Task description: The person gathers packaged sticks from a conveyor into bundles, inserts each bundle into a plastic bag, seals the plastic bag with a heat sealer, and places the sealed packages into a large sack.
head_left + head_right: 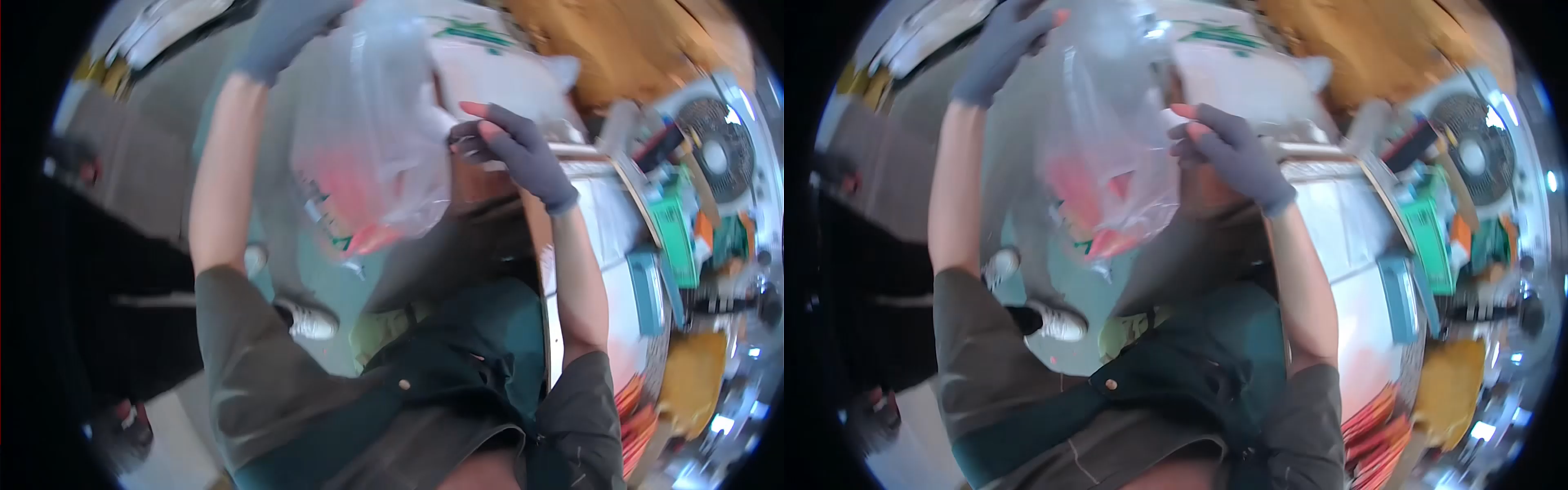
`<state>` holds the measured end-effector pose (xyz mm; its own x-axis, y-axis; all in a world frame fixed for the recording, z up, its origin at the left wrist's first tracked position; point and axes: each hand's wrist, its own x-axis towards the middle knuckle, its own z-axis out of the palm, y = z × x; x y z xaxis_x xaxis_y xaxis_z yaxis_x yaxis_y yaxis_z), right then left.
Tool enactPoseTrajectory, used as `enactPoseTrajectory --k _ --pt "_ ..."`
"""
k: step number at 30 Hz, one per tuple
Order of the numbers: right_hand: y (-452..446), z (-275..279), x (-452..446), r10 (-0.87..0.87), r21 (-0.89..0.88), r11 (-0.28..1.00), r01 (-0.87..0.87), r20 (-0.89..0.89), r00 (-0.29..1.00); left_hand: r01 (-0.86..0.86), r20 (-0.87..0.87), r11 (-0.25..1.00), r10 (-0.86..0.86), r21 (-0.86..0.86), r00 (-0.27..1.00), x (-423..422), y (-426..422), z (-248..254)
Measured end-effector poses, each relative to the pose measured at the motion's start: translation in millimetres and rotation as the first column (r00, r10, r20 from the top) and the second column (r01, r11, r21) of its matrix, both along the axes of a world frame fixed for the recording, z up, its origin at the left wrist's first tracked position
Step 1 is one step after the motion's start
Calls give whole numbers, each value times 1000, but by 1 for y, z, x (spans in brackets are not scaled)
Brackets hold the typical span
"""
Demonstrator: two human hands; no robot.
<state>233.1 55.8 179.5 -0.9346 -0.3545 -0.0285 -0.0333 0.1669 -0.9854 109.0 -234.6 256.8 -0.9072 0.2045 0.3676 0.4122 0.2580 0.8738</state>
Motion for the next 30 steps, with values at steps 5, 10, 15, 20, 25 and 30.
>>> enactPoseTrajectory --k 5,10,15,20,25,30 --pt "177 31 162 -528 -66 849 524 -73 846 197 -307 961 -251 -193 918 24 95 32" --pt "301 18 419 -963 -70 250 966 -124 240 658 -199 685 -725 -314 660 63 256 20" --pt "355 -15 686 -677 151 -576 803 -638 -366 912 291 193 -906 -362 307 161 405 -8" --pt "319 -2 861 -453 487 -870 70 -736 -503 946 481 -123 -876 -299 38 283 506 -112" --pt "320 -22 997 -331 468 -844 -263 -839 -431 960 233 -136 -969 -244 -78 418 550 -203" --pt "306 -34 1070 -250 516 -644 -566 -840 -481 983 89 147 -984 -109 157 528 589 -230"
